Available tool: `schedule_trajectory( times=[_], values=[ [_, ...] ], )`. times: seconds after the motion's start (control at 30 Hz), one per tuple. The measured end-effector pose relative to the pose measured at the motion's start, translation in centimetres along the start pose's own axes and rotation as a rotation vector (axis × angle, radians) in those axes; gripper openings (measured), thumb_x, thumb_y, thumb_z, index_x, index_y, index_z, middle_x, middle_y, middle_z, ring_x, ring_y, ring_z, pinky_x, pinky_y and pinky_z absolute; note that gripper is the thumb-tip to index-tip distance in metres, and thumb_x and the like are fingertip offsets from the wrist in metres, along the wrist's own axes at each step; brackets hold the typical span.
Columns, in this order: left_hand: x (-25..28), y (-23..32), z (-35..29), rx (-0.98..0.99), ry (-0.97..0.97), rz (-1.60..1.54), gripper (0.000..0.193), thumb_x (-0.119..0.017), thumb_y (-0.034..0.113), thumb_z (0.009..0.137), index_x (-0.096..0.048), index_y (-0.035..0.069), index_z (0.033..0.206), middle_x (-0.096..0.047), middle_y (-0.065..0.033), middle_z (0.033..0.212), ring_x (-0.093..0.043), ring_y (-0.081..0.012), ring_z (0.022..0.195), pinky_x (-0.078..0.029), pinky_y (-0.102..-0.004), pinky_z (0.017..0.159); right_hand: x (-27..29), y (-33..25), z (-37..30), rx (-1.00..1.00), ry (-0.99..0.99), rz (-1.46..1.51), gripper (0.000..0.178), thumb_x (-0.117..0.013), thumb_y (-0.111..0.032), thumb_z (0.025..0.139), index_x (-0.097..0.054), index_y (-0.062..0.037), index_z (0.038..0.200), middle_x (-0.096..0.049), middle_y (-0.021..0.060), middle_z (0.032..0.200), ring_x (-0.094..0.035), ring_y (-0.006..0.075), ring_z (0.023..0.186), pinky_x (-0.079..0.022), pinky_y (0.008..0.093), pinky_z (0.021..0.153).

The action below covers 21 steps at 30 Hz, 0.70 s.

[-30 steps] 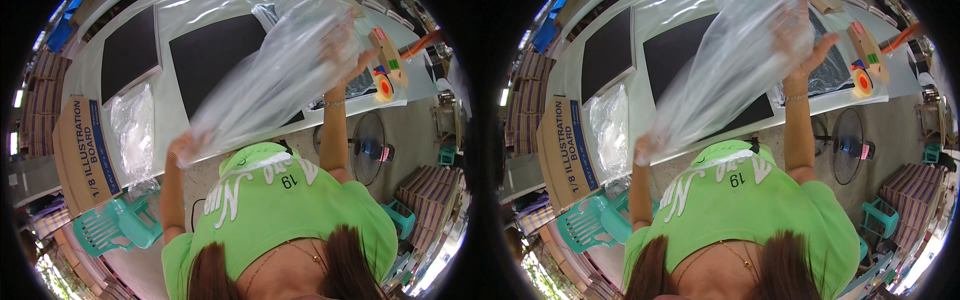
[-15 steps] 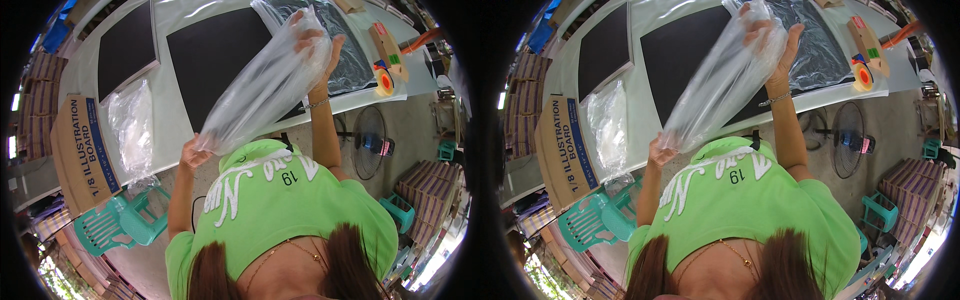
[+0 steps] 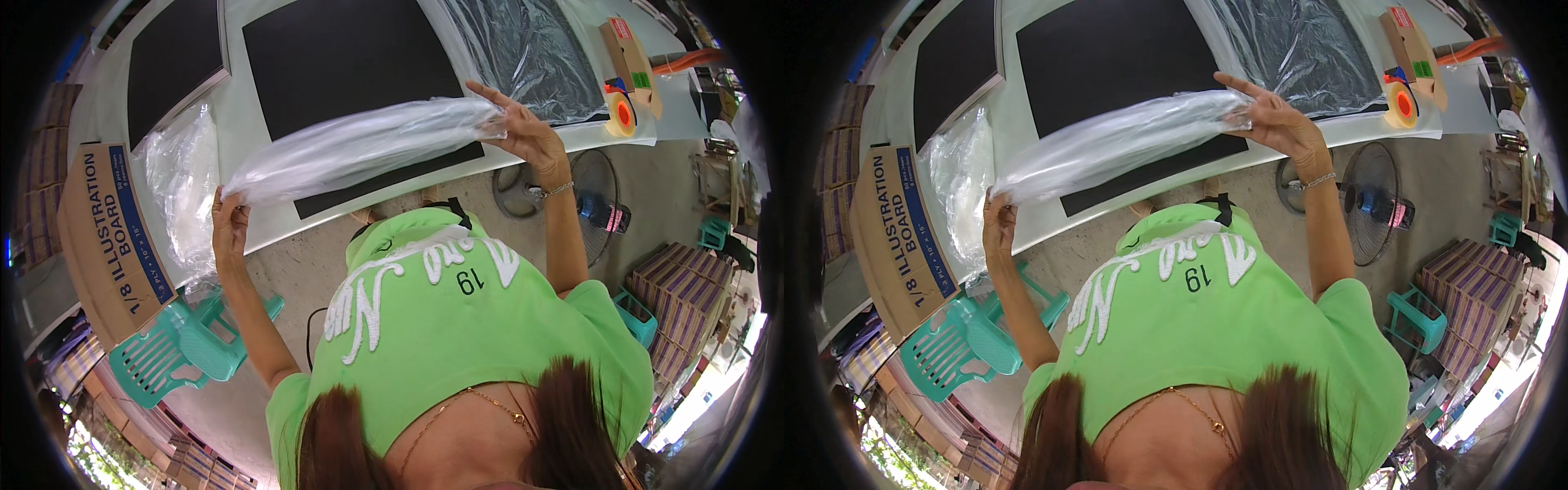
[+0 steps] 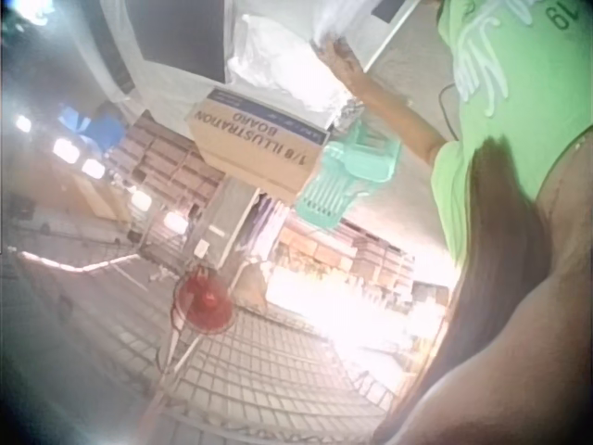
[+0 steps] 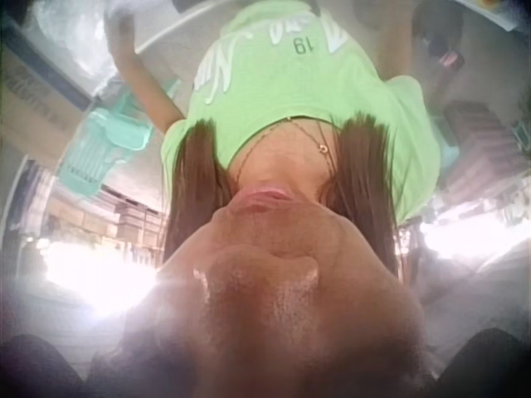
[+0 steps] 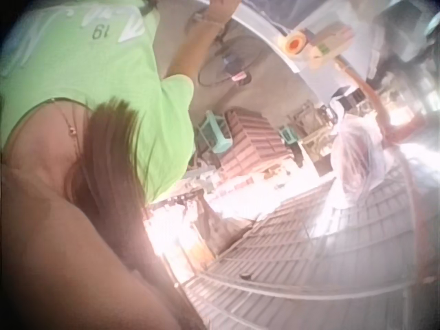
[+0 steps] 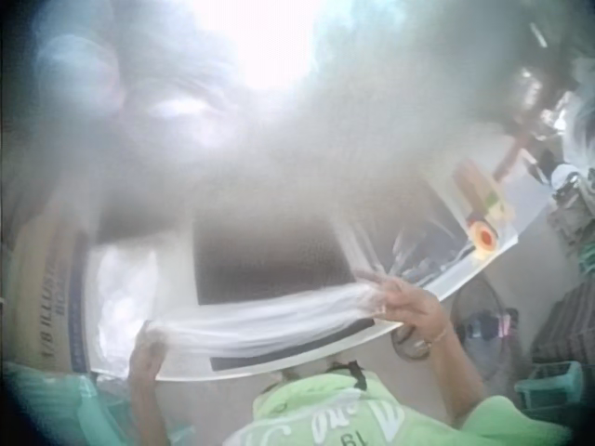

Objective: The person places black panels into plastic bags and stacks them on a table.

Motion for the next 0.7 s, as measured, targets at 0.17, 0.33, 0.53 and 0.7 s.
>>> schedule_trajectory(
  times=[0.17, 0.33, 0.53, 0.7],
  values=[
    [-1.3, -0.8, -3.1, -0.347, 0.067, 0.962, 0.023, -0.052, -0.01, 0.068, -0.051, 0.004, 0.086, -0.052, -0.0026, 0.077, -0.045, -0.0133, 0.063, -0.039, -0.0223, 0.06, 7.0, 1.9, -3.5, 0.091, 0.477, -0.671, 0.055, -0.062, 0.008, 0.071, -0.049, -0.0068, 0.123, -0.054, 0.0003, 0.092, -0.052, 0.0098, 0.079, -0.046, 0.0236, 0.082],
    [-7.2, -5.1, -9.6, -0.608, 0.036, 1.167, 0.061, -0.041, -0.012, 0.061, -0.052, 0.004, 0.118, -0.05, -0.0128, 0.11, -0.05, -0.0201, 0.082, -0.042, -0.0294, 0.073, 10.0, 4.9, -7.5, 0.252, 0.877, -1.479, 0.059, -0.047, 0.015, 0.062, -0.056, -0.0032, 0.117, -0.05, 0.0049, 0.086, -0.053, 0.0171, 0.077, -0.044, 0.0268, 0.08],
    [-7.3, -9.1, -9.2, -0.343, -0.091, 1.165, 0.089, -0.033, -0.015, 0.055, -0.025, 0.002, 0.142, -0.022, -0.0158, 0.147, -0.017, -0.0279, 0.139, -0.023, -0.0363, 0.11, 7.6, 6.3, -7.1, 0.46, 0.754, -1.496, 0.07, -0.04, 0.018, 0.064, -0.05, -0.0071, 0.128, -0.051, 0.0159, 0.128, -0.05, 0.0314, 0.117, -0.037, 0.0365, 0.1],
    [-7.8, -10.0, -9.5, -0.291, -0.09, 1.049, 0.091, -0.03, -0.018, 0.055, -0.017, 0.0, 0.144, -0.013, -0.0139, 0.151, -0.011, -0.0283, 0.14, -0.022, -0.0363, 0.111, 6.9, 7.1, -6.3, 0.372, 0.748, -1.514, 0.069, -0.041, 0.017, 0.066, -0.048, -0.0065, 0.13, -0.051, 0.0164, 0.128, -0.049, 0.0325, 0.117, -0.037, 0.0362, 0.101]
  ],
)
Point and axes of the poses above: each hand's wrist, its own z-axis towards the middle knuckle, its own x-axis out of the back of the hand, y = z × x, the point moved 9 cm from there along z, towards the middle knuckle
